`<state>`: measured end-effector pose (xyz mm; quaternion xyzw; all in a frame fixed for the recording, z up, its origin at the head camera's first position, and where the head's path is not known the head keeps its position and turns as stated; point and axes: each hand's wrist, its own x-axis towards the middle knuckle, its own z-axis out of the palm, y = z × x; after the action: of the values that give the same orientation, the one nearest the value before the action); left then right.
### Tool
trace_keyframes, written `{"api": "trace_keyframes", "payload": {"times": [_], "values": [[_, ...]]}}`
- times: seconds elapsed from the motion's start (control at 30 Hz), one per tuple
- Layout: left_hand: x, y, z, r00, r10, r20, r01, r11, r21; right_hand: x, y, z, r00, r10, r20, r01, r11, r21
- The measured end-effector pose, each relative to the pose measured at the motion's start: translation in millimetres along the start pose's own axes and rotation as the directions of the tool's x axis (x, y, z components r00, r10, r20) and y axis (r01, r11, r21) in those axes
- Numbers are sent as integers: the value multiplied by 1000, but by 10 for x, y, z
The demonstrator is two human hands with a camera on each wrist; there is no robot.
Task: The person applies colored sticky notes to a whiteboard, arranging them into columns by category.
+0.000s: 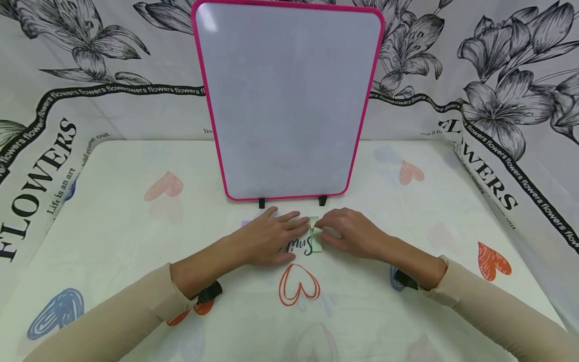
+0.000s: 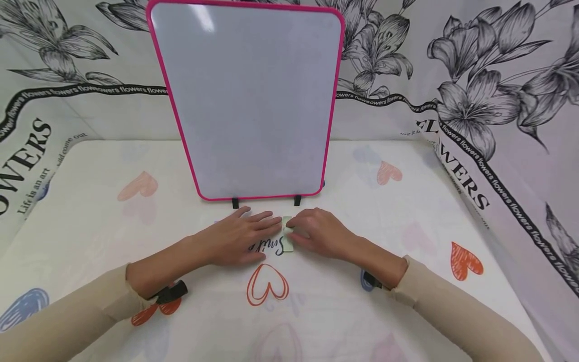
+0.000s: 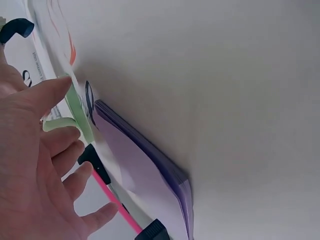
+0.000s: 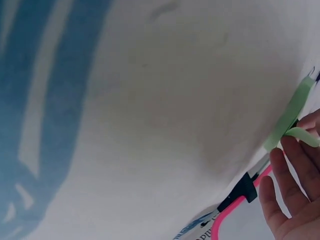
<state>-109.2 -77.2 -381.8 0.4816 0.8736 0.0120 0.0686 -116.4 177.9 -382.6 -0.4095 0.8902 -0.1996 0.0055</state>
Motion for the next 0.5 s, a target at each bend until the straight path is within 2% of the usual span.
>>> {"api": "trace_keyframes", "payload": {"times": [0.33, 0.5], "values": [[-95, 99, -23, 990, 134, -42, -134, 991, -2, -6, 7, -1, 1000, 3, -20, -3, 1000, 31], [-70, 125, -13, 988, 149, -47, -148, 989, 27, -16, 12, 9, 1000, -2, -31, 3, 999, 52]]}}
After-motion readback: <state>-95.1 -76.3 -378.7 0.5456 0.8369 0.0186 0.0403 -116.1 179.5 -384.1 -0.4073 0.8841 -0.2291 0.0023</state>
